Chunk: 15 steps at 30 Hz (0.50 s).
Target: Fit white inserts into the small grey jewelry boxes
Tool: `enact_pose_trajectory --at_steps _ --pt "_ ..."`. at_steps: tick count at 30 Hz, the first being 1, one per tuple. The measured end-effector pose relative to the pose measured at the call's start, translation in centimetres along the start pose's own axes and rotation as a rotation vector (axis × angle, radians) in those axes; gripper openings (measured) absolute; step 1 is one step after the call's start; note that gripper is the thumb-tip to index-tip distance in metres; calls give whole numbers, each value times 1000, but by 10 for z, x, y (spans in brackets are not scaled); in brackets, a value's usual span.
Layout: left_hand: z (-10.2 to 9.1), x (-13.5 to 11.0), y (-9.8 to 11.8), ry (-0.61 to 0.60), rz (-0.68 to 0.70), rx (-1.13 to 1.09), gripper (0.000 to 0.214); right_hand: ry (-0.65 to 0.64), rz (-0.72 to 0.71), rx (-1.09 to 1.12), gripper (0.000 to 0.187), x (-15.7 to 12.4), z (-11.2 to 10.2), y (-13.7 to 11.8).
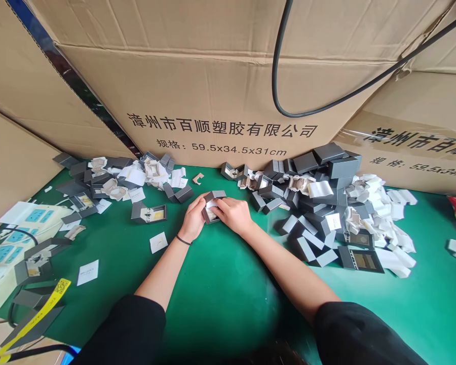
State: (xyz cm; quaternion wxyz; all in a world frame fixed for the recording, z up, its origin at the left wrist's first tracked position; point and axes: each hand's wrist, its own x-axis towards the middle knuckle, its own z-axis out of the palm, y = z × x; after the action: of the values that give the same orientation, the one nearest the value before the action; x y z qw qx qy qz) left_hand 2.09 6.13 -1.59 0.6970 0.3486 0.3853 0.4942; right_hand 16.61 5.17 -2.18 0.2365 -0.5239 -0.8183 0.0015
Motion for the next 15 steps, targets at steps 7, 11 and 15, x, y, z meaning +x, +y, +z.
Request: enact_pose_trajectory --at_steps 7,11,15 --pt "0 1 0 19 -1 -27 27 -40 8 17 43 -1 2 3" --pt "1 1 0 30 -7 -35 26 -53 1 34 44 -2 4 5" --pt "1 0 0 30 -17 -53 27 -46 -4 36 43 -3 3 5"
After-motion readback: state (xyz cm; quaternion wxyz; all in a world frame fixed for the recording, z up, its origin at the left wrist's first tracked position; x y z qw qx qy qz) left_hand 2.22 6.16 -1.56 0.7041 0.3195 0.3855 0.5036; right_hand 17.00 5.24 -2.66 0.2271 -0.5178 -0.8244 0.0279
